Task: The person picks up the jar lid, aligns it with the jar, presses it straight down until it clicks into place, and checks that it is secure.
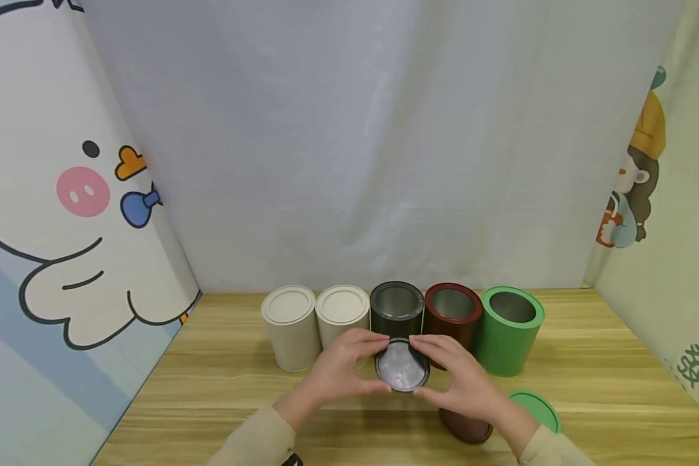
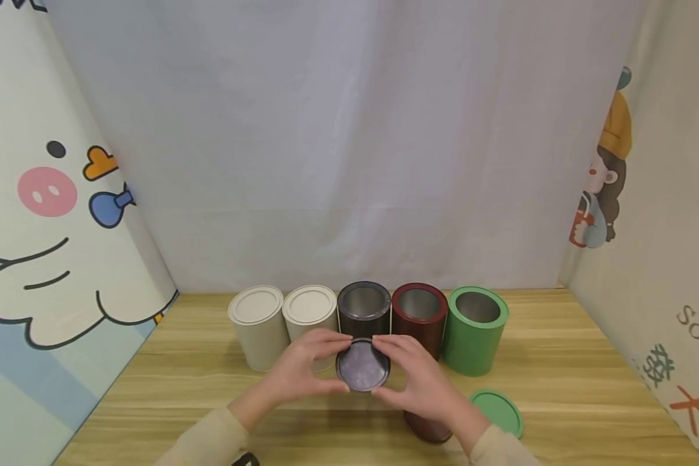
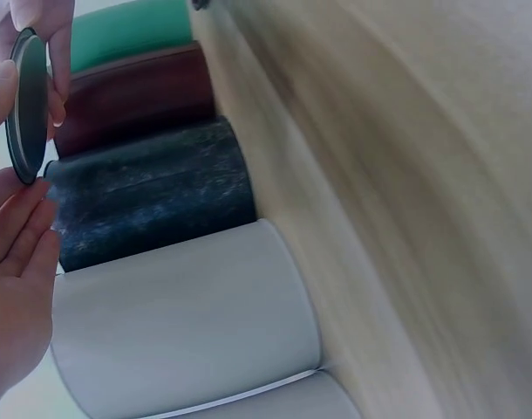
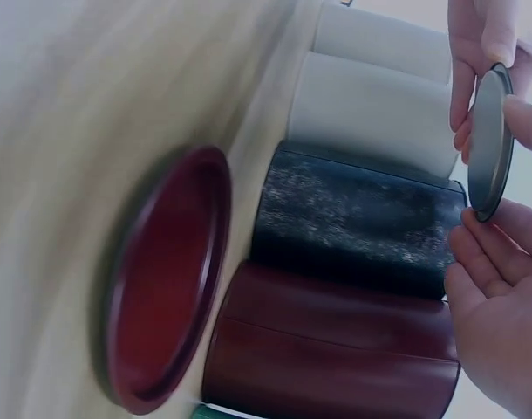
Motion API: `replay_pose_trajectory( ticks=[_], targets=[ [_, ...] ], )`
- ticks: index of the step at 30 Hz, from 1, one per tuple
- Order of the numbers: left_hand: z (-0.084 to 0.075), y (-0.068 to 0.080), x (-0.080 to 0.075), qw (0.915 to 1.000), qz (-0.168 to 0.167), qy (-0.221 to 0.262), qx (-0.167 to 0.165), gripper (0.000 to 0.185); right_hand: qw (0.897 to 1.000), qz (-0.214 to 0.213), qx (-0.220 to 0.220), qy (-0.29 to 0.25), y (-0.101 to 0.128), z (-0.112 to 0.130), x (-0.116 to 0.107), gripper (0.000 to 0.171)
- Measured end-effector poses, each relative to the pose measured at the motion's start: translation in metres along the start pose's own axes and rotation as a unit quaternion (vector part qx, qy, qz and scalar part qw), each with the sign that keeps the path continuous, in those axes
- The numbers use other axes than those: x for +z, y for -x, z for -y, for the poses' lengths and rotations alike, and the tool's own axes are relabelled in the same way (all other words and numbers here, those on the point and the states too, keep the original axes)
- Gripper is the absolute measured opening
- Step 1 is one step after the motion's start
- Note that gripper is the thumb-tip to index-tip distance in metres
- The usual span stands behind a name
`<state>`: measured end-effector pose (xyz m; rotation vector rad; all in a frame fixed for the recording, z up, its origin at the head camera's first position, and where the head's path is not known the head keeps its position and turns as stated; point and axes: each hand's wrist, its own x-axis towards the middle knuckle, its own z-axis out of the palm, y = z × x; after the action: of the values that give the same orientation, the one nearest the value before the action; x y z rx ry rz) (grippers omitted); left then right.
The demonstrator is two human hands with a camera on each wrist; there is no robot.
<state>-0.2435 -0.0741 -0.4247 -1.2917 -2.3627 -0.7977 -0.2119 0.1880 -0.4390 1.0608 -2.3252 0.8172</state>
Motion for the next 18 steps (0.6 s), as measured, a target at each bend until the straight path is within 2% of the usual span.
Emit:
replay_pose_trajectory(
  ticks=[11,18],
  targets=[
    [0.001,-0.015,-0.014,0.9989,-0.027,-0.008,0.036,0.068,1.000,-0.005,-0.006,0.006,-0.015,-0.002,-0.014,0.072],
    [0.002,-0.023,-0.020,0.9992,-0.028,-0.013,0.027,0.068,1.000,-0.009,-0.002,0.016,-0.022,-0.004,-0.019,0.072]
  ],
)
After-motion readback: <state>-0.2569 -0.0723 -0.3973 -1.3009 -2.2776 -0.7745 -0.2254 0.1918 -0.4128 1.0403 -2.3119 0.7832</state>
